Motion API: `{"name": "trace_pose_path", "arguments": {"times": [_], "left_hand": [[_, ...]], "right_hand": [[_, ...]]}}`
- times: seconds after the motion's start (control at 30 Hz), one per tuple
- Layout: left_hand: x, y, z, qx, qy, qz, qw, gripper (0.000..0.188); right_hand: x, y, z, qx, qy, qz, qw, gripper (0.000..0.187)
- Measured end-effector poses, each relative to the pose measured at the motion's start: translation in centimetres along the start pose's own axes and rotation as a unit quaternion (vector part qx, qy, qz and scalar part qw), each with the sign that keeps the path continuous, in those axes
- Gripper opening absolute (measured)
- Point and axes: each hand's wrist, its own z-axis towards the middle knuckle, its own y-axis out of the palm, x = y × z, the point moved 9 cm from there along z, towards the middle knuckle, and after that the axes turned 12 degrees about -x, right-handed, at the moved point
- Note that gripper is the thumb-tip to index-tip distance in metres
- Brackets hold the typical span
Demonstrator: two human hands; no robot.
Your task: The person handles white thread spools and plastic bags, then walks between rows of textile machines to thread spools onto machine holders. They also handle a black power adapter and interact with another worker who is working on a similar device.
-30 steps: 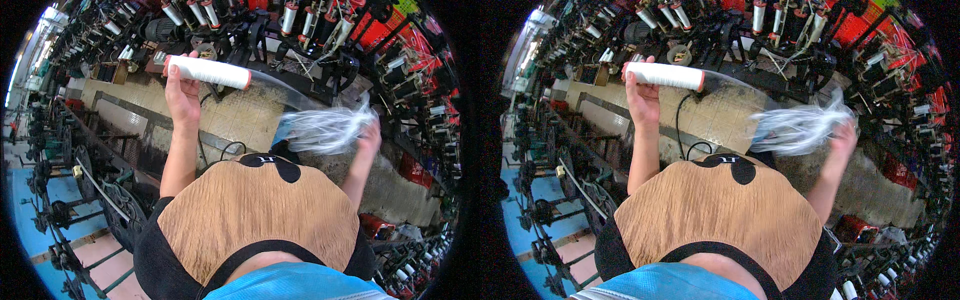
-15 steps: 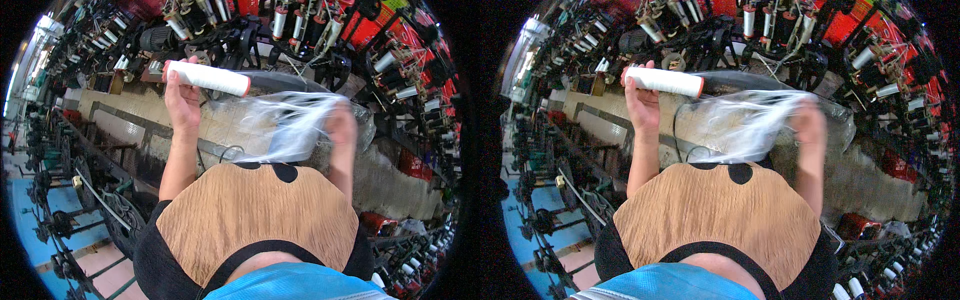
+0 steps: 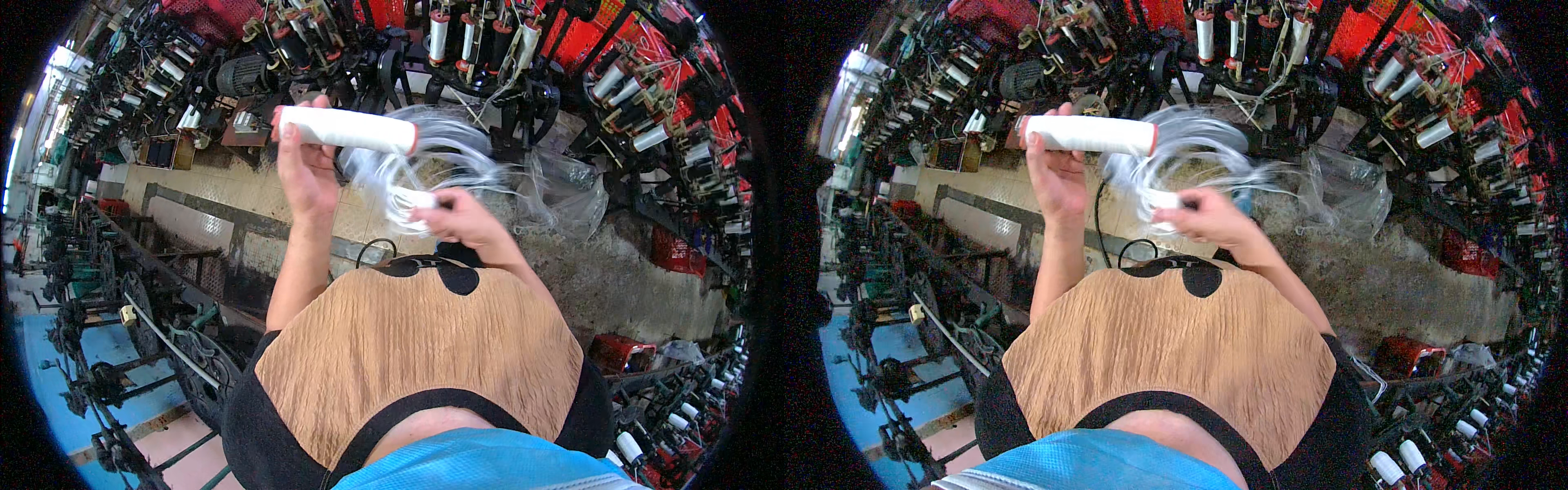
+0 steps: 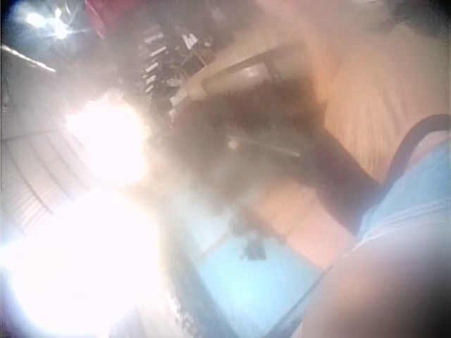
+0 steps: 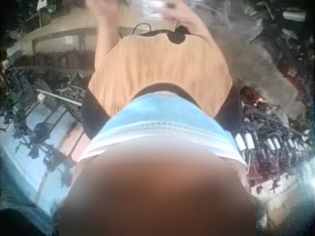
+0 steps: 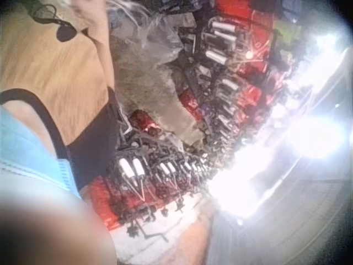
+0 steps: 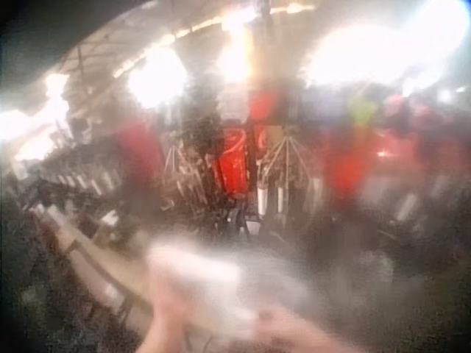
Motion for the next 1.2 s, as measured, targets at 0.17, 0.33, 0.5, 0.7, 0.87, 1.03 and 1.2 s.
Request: {"name": "trace_pose_path", "arguments": {"times": [0.17, 0.33, 0.5, 0.7, 0.87, 1.03, 1.2], "left_hand": [[0.3, -0.2, -0.9, -0.063, -0.002, -0.012, 0.998, 0.049], [1.8, -2.6, -0.5, -0.003, 0.088, -0.007, 0.996, 0.049], [1.2, -2.2, 0.3, -0.017, 0.048, -0.017, 0.999, 0.046], [-2.4, 2.3, 0.0, -0.081, -0.003, -0.048, 0.996, 0.049], [0.4, 5.5, 1.3, -0.209, 0.090, -0.030, 0.973, 0.049], [-4.3, 9.9, 0.9, -0.301, -0.120, -0.009, 0.946, 0.037], [-8.4, 15.3, -1.1, -0.359, -0.106, 0.350, 0.859, 0.037]], "right_hand": [[-4.9, -15.6, -11.0, 0.256, -0.196, 0.018, 0.946, 0.018], [-5.0, -27.9, -27.9, 0.537, -0.423, 0.164, 0.711, 0.016], [-10.2, -22.0, -30.2, 0.482, -0.555, 0.088, 0.673, 0.015], [-6.9, -4.7, -4.1, 0.078, -0.223, 0.086, 0.968, 0.026], [-4.6, -4.4, -5.8, 0.118, 0.015, -0.101, 0.988, 0.036], [-15.7, -11.3, -15.6, 0.251, -0.066, -0.403, 0.878, 0.023], [-23.8, -12.0, -22.8, 0.267, -0.101, -0.554, 0.782, 0.023]]}}
